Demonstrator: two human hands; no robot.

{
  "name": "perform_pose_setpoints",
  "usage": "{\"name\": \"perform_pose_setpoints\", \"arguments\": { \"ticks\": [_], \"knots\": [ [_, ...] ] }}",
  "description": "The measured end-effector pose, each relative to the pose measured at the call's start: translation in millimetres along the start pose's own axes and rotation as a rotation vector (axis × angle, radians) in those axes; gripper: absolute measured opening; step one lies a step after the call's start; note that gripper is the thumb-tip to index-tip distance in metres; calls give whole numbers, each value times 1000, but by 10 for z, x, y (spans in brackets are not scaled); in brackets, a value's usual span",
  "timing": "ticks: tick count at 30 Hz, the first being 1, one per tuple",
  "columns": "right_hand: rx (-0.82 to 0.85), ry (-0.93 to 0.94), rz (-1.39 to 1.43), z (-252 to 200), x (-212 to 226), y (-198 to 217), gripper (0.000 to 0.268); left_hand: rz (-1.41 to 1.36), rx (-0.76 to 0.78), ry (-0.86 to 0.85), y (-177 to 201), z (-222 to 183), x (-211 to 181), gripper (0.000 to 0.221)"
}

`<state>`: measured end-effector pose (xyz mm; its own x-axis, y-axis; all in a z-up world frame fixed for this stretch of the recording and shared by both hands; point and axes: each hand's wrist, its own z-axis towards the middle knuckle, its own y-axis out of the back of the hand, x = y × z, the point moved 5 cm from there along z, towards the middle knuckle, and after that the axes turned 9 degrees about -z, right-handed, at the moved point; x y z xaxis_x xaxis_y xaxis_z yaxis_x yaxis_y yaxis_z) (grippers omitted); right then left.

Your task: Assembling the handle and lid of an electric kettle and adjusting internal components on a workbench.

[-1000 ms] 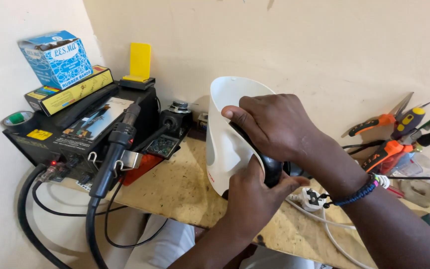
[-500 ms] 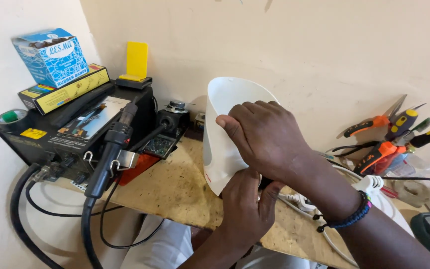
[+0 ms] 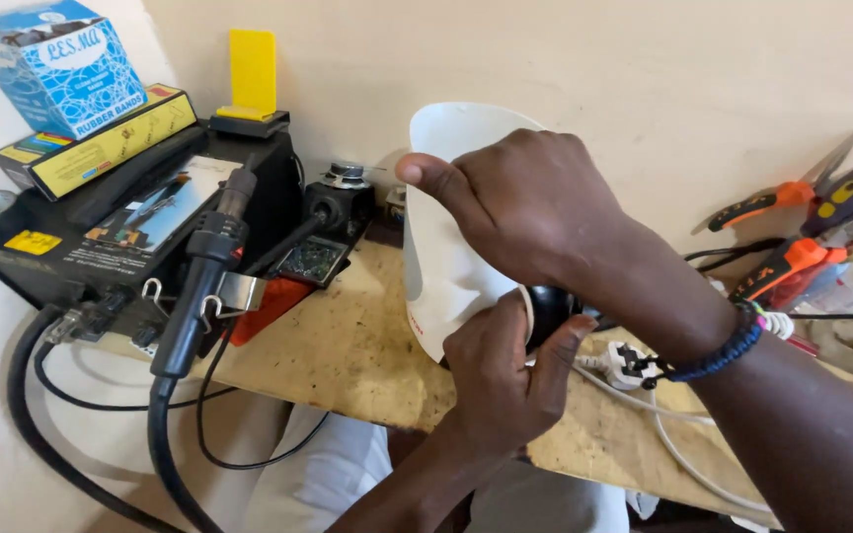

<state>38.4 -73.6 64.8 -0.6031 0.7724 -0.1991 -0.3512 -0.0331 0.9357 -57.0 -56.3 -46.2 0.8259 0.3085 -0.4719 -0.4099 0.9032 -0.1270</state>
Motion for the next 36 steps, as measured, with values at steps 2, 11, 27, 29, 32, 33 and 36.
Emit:
{"name": "perform_pose_setpoints", "arguments": {
  "ticks": [2,11,27,29,32,33,36],
  "knots": [
    [-21,1,12,-13,-12,10,86,-1,23,86,-13,-44,86,42],
    [-717,144,606,-538,-213,303,51,-76,-58,475,258,105,335,32],
    [-591,-317,761,-931,-1047,-960,35,-765,-145,900,411,788,631,46],
    [-605,-321,757,-932,-1092,-1033,31,-725,-251,873,506,908,652,37],
    [-599,-328,740,-948,-1099,-1116,28,-688,-392,864,642,932,715,37],
    [-578,-332,726,-961,-1092,-1141,27,-691,-428,885,672,904,742,38],
    [-600,-289,680,-932,-1046,-1160,25,-736,-494,908,709,842,897,46]
  ]
}}
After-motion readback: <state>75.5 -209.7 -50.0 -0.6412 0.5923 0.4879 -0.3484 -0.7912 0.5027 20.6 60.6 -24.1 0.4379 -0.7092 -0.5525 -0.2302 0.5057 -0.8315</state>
